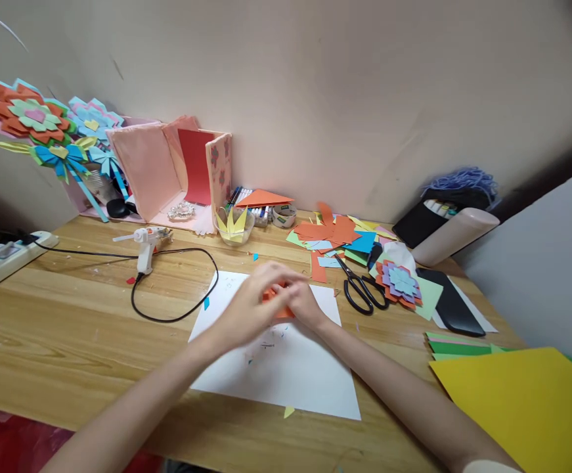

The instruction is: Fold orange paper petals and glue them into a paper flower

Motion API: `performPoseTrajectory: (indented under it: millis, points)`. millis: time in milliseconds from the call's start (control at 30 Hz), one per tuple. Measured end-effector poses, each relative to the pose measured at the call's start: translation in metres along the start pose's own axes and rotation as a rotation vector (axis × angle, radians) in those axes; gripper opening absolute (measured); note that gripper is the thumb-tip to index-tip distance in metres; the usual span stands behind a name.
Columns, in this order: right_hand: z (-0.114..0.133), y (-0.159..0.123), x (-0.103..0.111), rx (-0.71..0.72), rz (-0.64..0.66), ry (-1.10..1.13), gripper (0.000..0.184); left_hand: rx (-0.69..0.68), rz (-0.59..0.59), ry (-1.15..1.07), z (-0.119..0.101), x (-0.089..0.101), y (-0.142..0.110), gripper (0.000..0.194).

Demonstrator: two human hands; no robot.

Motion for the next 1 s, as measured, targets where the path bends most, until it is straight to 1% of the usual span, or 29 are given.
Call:
performPoseTrajectory:
  millis: [100, 133, 233, 300, 433, 567, 800, 1000]
  points:
    - [-0.001, 0.002, 0.003, 0.017, -0.005, 0.015, 0.019, 0.1, 0.003, 0.195, 0.029, 0.005, 0.021, 0.03]
    - [-0.001, 0.003, 0.003, 0.015, -0.008, 0.02, 0.019, 0.127, 0.057, 0.227, 0.04, 0.006, 0.026, 0.03]
    - [-0.004, 0.004, 0.004, -0.007, -0.018, 0.029, 0.016, 0.151, 0.169, 0.229, 0.061, 0.004, 0.033, 0.033]
    - [-0.006, 0.006, 0.005, -0.028, -0.012, 0.03, 0.016, 0.169, 0.185, 0.153, 0.068, 0.002, 0.034, 0.033]
    - [-0.007, 0.008, 0.007, -0.064, 0.017, 0.012, 0.021, 0.205, 0.181, -0.021, 0.073, 0.0, 0.035, 0.033]
    - [-0.004, 0.008, 0.008, -0.07, 0.04, -0.003, 0.024, 0.203, 0.177, -0.104, 0.074, 0.002, 0.033, 0.034]
    - [0.0, 0.005, 0.009, -0.071, 0.137, 0.015, 0.021, 0.189, 0.122, -0.047, 0.068, 0.0, 0.026, 0.031]
    - [-0.003, 0.006, 0.007, -0.051, 0.106, -0.007, 0.025, 0.177, 0.134, 0.004, 0.069, -0.002, 0.025, 0.028]
Point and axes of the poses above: each hand's wrist, its own y-axis towards the middle knuckle, its own x-axis out of the back of the hand, z = x × y, the point moved 1 cm from there along y, towards the middle knuckle, and after that the axes turned 7 degrees about z, right-handed, at the moved point
